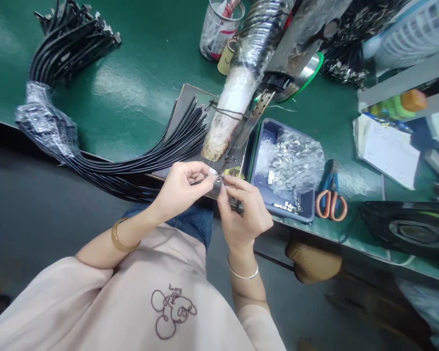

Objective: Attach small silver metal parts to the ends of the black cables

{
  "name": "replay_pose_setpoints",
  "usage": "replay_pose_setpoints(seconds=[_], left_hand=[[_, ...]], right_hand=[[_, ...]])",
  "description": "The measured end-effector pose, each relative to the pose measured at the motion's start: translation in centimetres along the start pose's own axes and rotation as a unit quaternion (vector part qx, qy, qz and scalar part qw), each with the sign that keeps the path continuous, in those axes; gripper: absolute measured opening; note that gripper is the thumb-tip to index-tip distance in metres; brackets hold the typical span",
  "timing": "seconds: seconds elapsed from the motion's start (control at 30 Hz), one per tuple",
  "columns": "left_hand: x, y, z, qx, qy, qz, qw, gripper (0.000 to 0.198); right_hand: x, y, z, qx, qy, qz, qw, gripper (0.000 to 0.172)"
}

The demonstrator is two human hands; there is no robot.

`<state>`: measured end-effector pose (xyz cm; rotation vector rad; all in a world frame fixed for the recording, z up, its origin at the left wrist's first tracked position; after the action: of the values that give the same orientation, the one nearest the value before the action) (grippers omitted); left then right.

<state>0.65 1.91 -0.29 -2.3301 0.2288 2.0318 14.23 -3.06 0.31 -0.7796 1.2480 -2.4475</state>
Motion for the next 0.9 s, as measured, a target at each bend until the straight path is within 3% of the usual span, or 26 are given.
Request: replay_pose_setpoints(seconds=[0.37,0.6,0.9], left_hand=[[-0.63,0.18,-0.01,-0.008,-0.039,-0.011,0.999,0.016],[-0.33,0.41,0.21,0.023,-0.023,0.017,0.999,0.018],[-0.27,0.64,0.24,0.031,-0.058,0.006,0.998,0.017]], right_hand=[[0.09,-0.66,0.12,0.002,-0.019,-0.023,1.0,0.021],[0.09,-0.13,0.52,0.031,-0.037,-0.014,0.999,0.02],[0.14,-0.32,0.77,0.041,-0.047,-0.026,0.998,0.018]])
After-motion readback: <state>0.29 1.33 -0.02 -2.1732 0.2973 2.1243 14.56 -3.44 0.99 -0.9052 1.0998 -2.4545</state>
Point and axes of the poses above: each hand's wrist, its own y-axis away from the middle knuckle, its own z-axis out of the back of the hand, x = y × z, the point moved 2 cm from there along -y, towards the middle knuckle, and after that the axes turned 6 degrees about -x, right-handed, at the moved point
